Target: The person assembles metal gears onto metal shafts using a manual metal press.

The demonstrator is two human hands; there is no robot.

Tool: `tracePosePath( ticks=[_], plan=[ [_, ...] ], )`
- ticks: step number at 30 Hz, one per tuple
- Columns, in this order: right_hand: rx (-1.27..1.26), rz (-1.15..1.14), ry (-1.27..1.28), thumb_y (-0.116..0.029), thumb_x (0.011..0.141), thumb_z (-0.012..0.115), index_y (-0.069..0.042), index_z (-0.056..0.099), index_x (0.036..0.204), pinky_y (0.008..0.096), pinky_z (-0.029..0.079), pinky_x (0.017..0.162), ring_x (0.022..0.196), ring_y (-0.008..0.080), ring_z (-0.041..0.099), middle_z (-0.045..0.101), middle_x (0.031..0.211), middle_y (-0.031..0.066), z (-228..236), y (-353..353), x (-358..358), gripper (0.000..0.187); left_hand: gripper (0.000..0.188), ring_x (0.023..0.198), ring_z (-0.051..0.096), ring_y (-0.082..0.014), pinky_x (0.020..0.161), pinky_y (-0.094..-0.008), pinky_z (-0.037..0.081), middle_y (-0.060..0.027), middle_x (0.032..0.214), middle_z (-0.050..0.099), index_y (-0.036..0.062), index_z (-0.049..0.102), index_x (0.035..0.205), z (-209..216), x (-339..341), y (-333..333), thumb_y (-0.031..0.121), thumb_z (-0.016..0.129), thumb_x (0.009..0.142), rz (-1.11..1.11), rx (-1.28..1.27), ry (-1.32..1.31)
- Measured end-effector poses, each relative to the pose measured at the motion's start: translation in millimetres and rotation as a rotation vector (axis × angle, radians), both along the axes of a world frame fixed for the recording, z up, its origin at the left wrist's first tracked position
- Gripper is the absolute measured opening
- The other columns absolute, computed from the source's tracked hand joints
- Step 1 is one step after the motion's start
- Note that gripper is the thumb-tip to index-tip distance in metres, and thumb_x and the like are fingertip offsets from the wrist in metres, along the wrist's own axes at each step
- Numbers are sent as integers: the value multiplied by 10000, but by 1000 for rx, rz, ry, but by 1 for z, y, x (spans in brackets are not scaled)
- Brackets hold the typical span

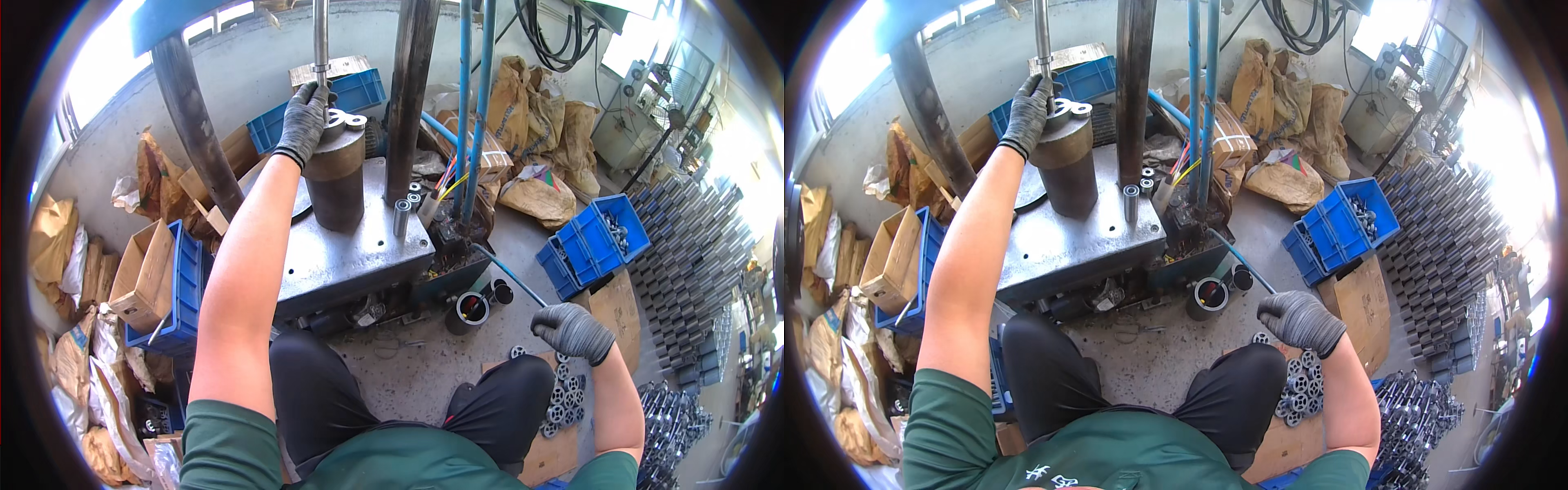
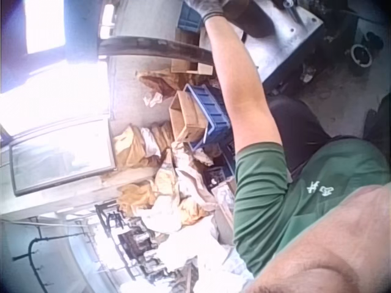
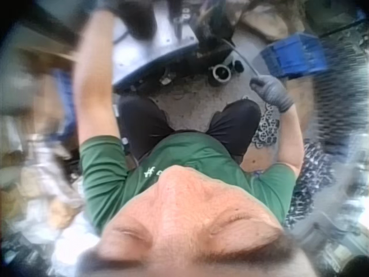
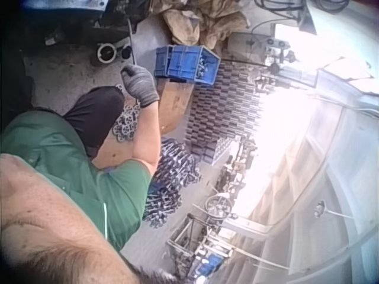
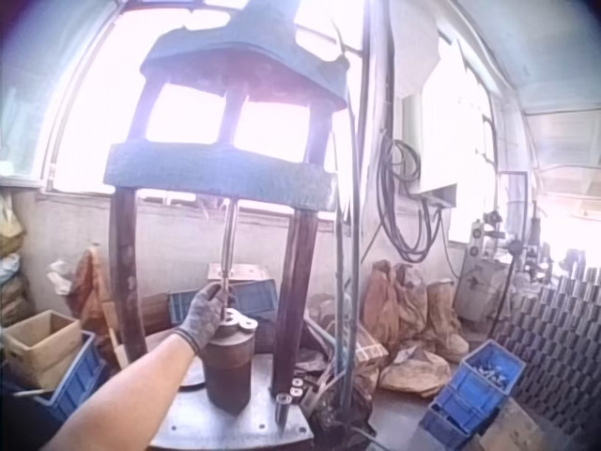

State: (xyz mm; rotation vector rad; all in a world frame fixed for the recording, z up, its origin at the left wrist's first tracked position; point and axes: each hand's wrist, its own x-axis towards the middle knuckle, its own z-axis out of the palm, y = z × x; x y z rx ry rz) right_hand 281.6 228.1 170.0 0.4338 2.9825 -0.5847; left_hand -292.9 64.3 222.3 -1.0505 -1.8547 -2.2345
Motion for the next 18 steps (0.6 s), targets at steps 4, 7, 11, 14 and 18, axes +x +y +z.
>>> tracePosePath(
  ticks=[4,7,11,14,18],
  plan=[
    [39,18,-66,-265,914,664,-87,745,1011,463,564,791,873,384,701,722,904,173,-11,-4,5,218,242,825,627,-107,741,-260,509,-43,946,729,44,686,1168,0,-3,1,244,578,1085,-80,66,-72],
    [33,-19,-110,-307,913,673,-95,765,1015,463,564,793,877,382,704,728,915,174,-6,-9,3,252,259,833,632,-107,732,-253,505,-39,948,729,54,689,1166,2,2,0,280,610,1069,-74,72,-109],
    [-21,-79,-167,-402,927,683,-94,795,1018,448,573,822,909,372,718,745,941,175,5,-18,-4,339,310,823,636,-105,711,-251,497,-35,934,729,65,692,1158,6,5,-6,351,645,1049,-84,73,-151],
    [50,-76,-179,-491,928,687,-90,783,1106,430,576,863,958,366,726,763,984,161,3,-17,-1,449,364,800,635,-102,687,-249,494,-31,907,724,77,699,1133,7,3,-7,424,668,1030,-91,48,-157],
    [50,-58,-165,-523,898,749,-86,741,1241,398,580,851,930,329,737,772,1015,139,14,-21,-4,555,396,744,632,-98,670,-254,510,-32,870,712,62,708,1074,7,4,-6,453,675,1024,-75,27,-149]
  ],
)
